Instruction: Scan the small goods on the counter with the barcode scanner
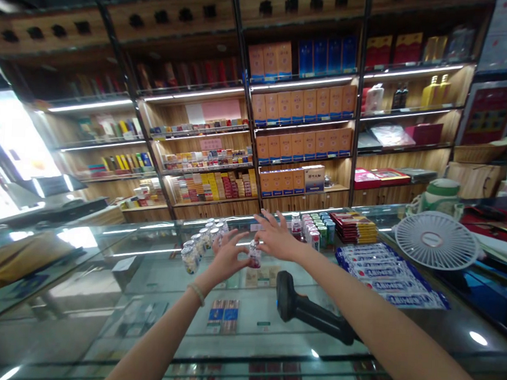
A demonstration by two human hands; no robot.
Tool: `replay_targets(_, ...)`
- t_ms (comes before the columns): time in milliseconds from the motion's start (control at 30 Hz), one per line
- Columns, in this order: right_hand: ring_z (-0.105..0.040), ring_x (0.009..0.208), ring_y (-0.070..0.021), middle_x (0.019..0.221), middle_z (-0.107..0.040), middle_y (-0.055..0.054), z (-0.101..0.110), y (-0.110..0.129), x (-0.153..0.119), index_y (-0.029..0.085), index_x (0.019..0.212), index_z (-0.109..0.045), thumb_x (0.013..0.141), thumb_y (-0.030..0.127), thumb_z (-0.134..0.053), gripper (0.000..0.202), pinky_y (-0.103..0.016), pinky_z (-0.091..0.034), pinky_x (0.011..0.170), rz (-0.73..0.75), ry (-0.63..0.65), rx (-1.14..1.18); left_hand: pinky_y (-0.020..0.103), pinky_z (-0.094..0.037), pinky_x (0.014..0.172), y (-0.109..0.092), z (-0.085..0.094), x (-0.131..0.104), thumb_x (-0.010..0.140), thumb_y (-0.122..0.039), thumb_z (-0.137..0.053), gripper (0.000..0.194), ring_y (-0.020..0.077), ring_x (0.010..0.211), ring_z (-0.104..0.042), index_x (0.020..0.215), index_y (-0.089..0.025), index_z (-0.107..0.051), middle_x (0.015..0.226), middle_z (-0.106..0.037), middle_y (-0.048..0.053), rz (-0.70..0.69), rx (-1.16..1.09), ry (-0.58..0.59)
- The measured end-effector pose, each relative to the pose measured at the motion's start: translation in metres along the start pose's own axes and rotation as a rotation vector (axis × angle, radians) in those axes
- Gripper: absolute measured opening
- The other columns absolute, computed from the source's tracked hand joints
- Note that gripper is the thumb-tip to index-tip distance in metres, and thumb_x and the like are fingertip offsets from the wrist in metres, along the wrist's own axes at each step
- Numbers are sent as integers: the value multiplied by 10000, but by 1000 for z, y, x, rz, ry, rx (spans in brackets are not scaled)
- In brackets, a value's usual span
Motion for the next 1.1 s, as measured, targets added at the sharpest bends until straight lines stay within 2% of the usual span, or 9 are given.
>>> replay_targets(100,-160,1531,-318,1621,-329,-87,16,-16,-10,261,1032,-713,901,329,-657,158,-642,-90,1194,-44,-62,-2,678,-101,1183,-9,13,14,728,-381,-821,111,353,1415,-366,801,-307,-783,1413,-598,14,-4,-24,-3)
replay_targets(267,-127,1535,-325,1631,-298,-101,36,-43,-36,261,1108,-694,922,346,-622,216,-637,-110,1190,-123,-164,-29,700,-77,1176,-40,26,35,747,-381,-811,103,356,1426,-345,830,-327,-781,1437,-580,-14,-43,-38,-12)
replay_targets(400,-135,1530,-324,1627,-304,-105,44,-59,-55,282,1211,-665,947,361,-582,288,-630,-141,1183,-149,-215,-71,712,-76,1168,-65,19,45,772,-365,-788,71,363,1444,-317,829,-325,-773,1454,-566,-23,-27,-40,1)
replay_targets(500,-144,1527,-323,1629,-305,-79,48,-70,-66,356,1331,-601,966,357,-556,367,-635,-143,1177,-137,-240,-125,712,-64,1171,-81,10,50,780,-356,-779,60,361,1445,-315,834,-329,-773,1447,-571,-22,-26,-62,-4)
replay_targets(567,-150,1523,-323,1632,-304,-40,49,-76,-72,412,1322,-602,967,372,-557,360,-639,-138,1175,-122,-253,-157,706,-61,1173,-87,5,53,778,-353,-780,54,363,1442,-317,825,-327,-775,1446,-571,-19,-15,-84,-7)
replay_targets(667,-173,1515,-328,1625,-318,-23,44,-85,-78,425,1264,-641,951,392,-587,319,-633,-154,1171,-115,-260,-186,706,-62,1168,-91,-4,55,782,-353,-775,53,363,1444,-310,831,-333,-777,1463,-553,-23,12,-104,1)
replay_targets(900,-212,1508,-304,1592,-373,-66,17,-93,-87,332,1159,-673,933,321,-607,235,-595,-167,1187,-102,-302,-148,685,-47,1179,-89,-25,49,820,-336,-737,72,341,1437,-313,886,-333,-764,1468,-545,-27,-17,-71,6)
replay_targets(1100,-107,1536,-294,1660,-197,-98,16,-93,-95,250,1158,-651,988,345,-460,273,-576,-162,1197,-181,-355,-54,666,-148,1171,-91,-25,45,912,-352,-629,239,326,1421,-355,1131,-382,-719,1501,-511,19,-4,-65,-67)
Point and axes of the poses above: each hand's wrist, its own x-axis towards the middle knuckle, its own z-axis out of the back of the hand, y = z × x, the point moved 7 cm from there along x, towards the middle knuckle
